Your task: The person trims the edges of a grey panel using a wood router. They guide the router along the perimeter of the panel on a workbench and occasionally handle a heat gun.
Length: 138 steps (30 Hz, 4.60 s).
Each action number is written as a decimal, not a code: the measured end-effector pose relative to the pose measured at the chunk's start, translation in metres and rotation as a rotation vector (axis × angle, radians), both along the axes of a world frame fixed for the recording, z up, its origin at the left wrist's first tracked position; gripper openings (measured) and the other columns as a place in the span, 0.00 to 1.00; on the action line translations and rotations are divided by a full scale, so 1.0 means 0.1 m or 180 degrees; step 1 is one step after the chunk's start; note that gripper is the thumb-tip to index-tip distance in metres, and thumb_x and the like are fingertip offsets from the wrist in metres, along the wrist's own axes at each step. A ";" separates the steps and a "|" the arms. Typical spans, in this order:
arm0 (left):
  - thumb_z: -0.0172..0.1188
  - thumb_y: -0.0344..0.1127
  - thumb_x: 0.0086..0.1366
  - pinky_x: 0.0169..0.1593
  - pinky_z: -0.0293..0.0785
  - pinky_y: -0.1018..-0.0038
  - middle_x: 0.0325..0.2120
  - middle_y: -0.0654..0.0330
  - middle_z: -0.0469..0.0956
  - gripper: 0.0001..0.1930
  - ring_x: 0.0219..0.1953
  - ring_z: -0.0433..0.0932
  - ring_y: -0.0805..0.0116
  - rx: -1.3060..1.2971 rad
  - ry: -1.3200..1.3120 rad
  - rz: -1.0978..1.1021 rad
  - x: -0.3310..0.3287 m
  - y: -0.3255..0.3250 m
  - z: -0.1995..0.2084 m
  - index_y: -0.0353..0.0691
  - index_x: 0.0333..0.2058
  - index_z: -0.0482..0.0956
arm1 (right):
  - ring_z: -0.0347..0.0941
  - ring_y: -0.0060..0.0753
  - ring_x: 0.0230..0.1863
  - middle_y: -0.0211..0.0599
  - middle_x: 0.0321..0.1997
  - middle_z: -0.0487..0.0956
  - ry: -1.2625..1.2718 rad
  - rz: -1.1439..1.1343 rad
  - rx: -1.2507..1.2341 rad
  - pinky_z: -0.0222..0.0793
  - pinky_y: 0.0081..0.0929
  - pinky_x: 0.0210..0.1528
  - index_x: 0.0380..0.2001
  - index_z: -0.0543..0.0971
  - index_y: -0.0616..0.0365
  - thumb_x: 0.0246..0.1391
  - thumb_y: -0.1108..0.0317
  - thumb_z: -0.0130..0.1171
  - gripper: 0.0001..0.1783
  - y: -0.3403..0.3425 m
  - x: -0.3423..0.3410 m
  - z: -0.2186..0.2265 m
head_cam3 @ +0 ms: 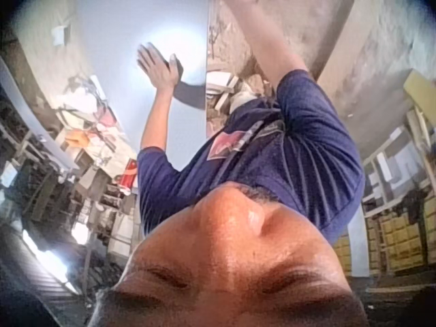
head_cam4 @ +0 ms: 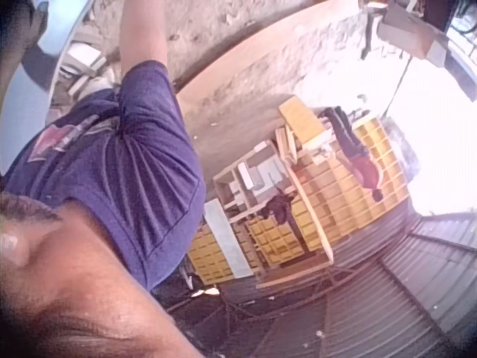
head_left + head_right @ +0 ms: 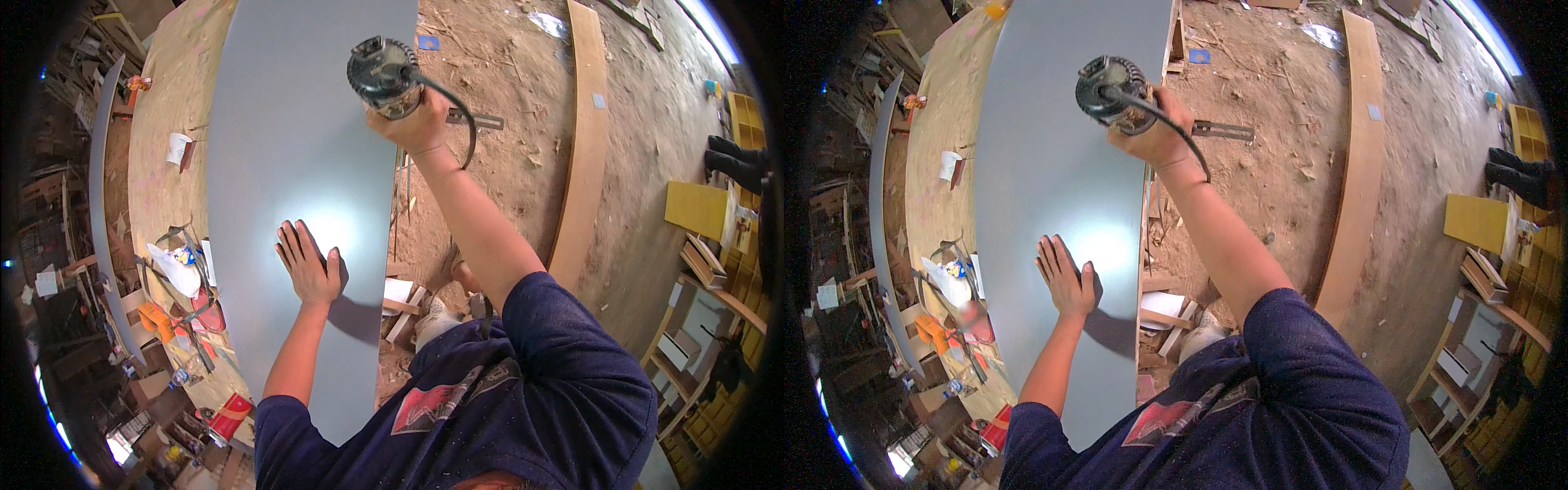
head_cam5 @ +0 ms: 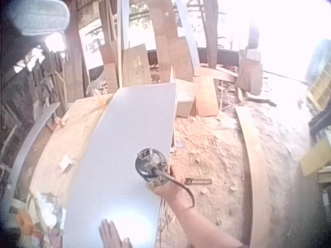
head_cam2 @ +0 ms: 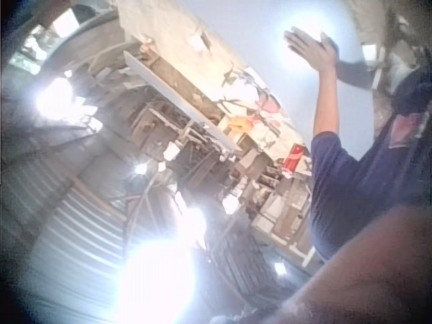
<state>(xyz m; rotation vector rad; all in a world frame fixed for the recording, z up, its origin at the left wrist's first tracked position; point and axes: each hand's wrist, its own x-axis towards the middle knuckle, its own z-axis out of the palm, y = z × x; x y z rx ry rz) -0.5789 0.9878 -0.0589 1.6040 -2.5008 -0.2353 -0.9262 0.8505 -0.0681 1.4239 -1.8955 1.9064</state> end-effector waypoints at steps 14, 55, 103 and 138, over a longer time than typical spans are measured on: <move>0.40 0.62 0.80 0.81 0.28 0.40 0.81 0.36 0.42 0.46 0.83 0.36 0.36 0.0094 -0.0079 -0.0020 0.01 -0.03 -0.02 0.28 0.80 0.45 | 0.88 0.40 0.38 0.35 0.39 0.89 -0.0031 -0.0152 0.0087 0.84 0.37 0.45 0.45 0.83 0.51 0.37 0.49 0.82 0.32 -0.97 -0.74 0.13; 0.45 0.63 0.77 0.80 0.29 0.37 0.79 0.29 0.42 0.49 0.82 0.38 0.29 0.0419 -0.0145 -0.0141 -1.89 -2.20 0.23 0.25 0.79 0.45 | 0.85 0.47 0.39 0.41 0.38 0.86 0.0004 -0.0048 0.0458 0.83 0.39 0.43 0.46 0.82 0.56 0.33 0.53 0.83 0.35 -2.84 -2.32 0.27; 0.37 0.71 0.77 0.78 0.27 0.32 0.79 0.26 0.41 0.53 0.81 0.36 0.25 0.0407 -0.0233 -0.0447 -3.48 -4.13 0.23 0.24 0.78 0.46 | 0.88 0.41 0.38 0.39 0.40 0.88 0.0110 -0.0126 0.0145 0.85 0.35 0.43 0.46 0.82 0.55 0.38 0.56 0.83 0.32 -5.25 -4.10 0.57; 0.65 0.43 0.71 0.73 0.62 0.46 0.66 0.39 0.72 0.29 0.69 0.69 0.39 0.0255 0.1460 -0.0206 -5.22 -4.78 0.64 0.32 0.64 0.75 | 0.83 0.43 0.56 0.47 0.52 0.85 -0.1070 0.0117 -0.1198 0.78 0.45 0.63 0.56 0.74 0.64 0.63 0.62 0.71 0.26 -4.87 -5.67 1.36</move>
